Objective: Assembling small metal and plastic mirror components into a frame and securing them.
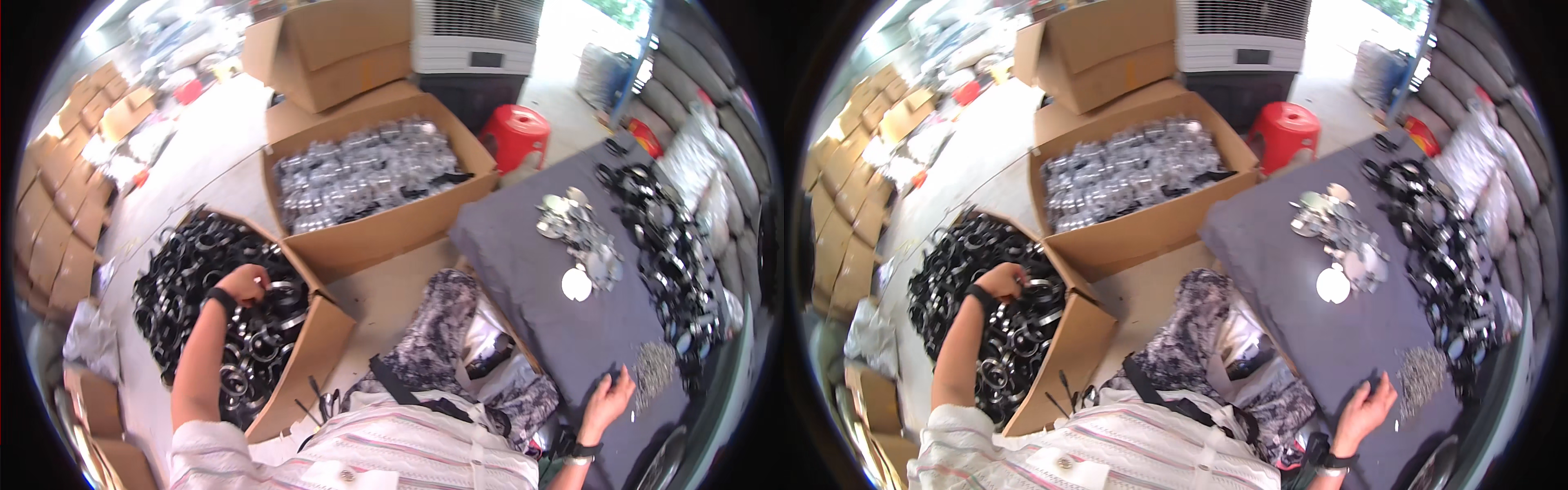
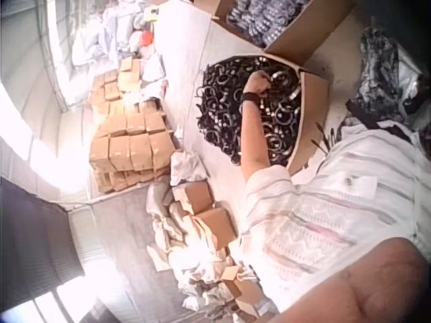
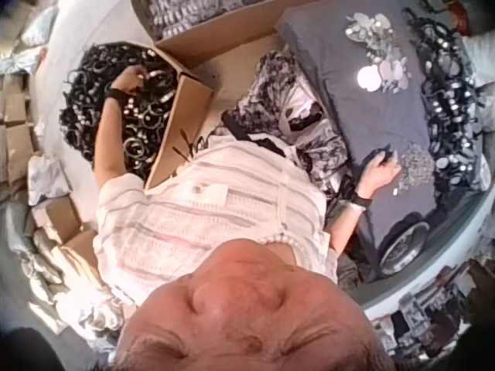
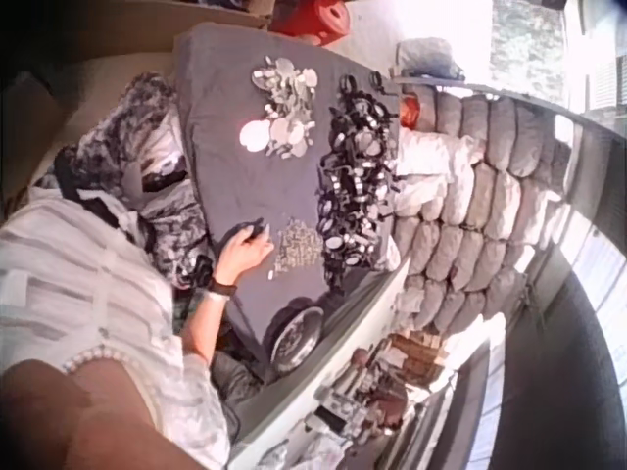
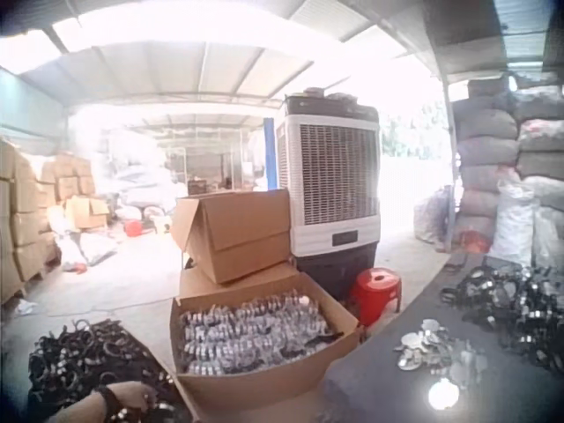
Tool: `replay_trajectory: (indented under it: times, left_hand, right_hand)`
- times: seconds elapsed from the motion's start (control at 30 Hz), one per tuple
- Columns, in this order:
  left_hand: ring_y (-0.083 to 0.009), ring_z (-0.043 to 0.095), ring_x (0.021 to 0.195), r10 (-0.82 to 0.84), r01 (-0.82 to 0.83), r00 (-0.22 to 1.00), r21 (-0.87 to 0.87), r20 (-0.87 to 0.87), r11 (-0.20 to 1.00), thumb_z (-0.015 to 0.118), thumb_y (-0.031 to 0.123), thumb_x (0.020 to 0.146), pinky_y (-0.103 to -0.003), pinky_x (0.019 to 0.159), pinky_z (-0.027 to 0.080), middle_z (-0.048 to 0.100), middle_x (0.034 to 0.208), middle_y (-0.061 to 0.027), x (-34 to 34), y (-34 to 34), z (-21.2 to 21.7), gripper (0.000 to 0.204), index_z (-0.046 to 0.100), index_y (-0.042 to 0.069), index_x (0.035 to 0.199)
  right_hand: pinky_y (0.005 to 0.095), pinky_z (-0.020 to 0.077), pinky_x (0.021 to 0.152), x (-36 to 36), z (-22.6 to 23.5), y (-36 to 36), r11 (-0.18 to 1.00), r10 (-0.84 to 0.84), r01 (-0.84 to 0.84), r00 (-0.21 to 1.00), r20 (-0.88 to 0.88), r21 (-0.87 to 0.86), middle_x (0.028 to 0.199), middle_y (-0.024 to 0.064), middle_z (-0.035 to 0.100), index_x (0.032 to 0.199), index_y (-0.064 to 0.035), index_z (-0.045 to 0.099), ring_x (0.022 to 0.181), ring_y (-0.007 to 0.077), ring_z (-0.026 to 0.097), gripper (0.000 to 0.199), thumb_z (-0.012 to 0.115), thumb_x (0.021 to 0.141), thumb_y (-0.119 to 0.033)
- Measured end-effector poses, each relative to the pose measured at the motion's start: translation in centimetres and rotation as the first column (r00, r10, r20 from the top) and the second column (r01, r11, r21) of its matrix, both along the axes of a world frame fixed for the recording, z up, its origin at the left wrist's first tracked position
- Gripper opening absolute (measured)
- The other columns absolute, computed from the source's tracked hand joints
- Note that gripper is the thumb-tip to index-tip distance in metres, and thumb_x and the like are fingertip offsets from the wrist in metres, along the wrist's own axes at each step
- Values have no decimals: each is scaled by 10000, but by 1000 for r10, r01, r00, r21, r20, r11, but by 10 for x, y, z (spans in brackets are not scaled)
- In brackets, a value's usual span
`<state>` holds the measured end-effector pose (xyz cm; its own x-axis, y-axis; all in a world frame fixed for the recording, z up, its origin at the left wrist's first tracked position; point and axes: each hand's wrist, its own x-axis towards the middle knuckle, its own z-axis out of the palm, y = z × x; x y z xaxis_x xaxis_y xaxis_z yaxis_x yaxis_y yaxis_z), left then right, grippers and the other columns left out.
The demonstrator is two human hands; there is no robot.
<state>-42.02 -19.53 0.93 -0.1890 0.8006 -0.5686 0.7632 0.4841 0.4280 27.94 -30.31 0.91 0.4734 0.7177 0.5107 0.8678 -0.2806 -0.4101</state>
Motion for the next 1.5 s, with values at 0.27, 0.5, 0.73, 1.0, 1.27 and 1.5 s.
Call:
replay_trajectory:
  times: [0.27, 0.5, 0.73, 1.0, 1.27, 1.5]
  left_hand:
    - [-93, 567, 648, -122, -157, 857, 479, 501, 863, 532, -89, 718, -215, 578, 449, 577, 699, -23, 131, 54, 70, 299, 509, 58, 977]
    - [-103, 605, 686, -445, 183, 315, 406, 838, 895, 559, -80, 783, -214, 578, 462, 592, 764, -19, 358, 74, 60, 279, 491, 66, 1011]
    - [-52, 457, 455, -533, 109, 505, 562, 679, 820, 600, -72, 753, -213, 399, 362, 483, 608, 21, 412, 80, 21, 247, 481, 43, 937]
    - [-89, 450, 403, -305, -14, 324, 327, 895, 945, 566, -35, 801, -230, 356, 345, 536, 623, -33, 403, 61, 19, 228, 451, 59, 975]
    - [-107, 497, 432, -115, -63, 115, 123, 987, 990, 620, 57, 842, -216, 383, 352, 591, 682, -50, 396, 66, 19, 128, 540, 51, 941]
    - [-105, 527, 524, -136, -50, 59, 139, 989, 989, 589, 97, 879, -223, 491, 426, 621, 737, -60, 406, 59, 28, 138, 625, 20, 987]
  right_hand:
    - [417, 474, 824, -29, 13, 22, 998, -8, 10, 999, 31, -58, 1020, 179, 580, 1043, -2, 620, 972, 355, 571, 274, 604, 783, -89]
    - [412, 484, 766, -29, 53, 24, 999, 42, -38, 971, 235, -21, 958, 144, 592, 916, -11, 618, 902, 325, 577, 176, 636, 771, -107]
    - [418, 483, 748, -45, 86, 84, 970, 245, -245, 969, 28, -6, 853, 135, 576, 920, -21, 627, 845, 325, 584, 166, 624, 791, -125]
    - [461, 488, 766, -38, 74, 191, 962, 229, -241, 968, -105, -125, 906, 214, 656, 877, 12, 657, 874, 378, 628, 261, 619, 812, -237]
    - [424, 504, 787, -32, 65, 234, 903, 28, -125, 972, -233, -411, 933, 217, 666, 907, 22, 684, 919, 359, 643, 311, 702, 774, -259]
    - [440, 469, 642, -17, 76, 226, 938, 181, -263, 927, -329, -224, 733, 215, 635, 760, 35, 629, 725, 362, 629, 221, 654, 718, -181]
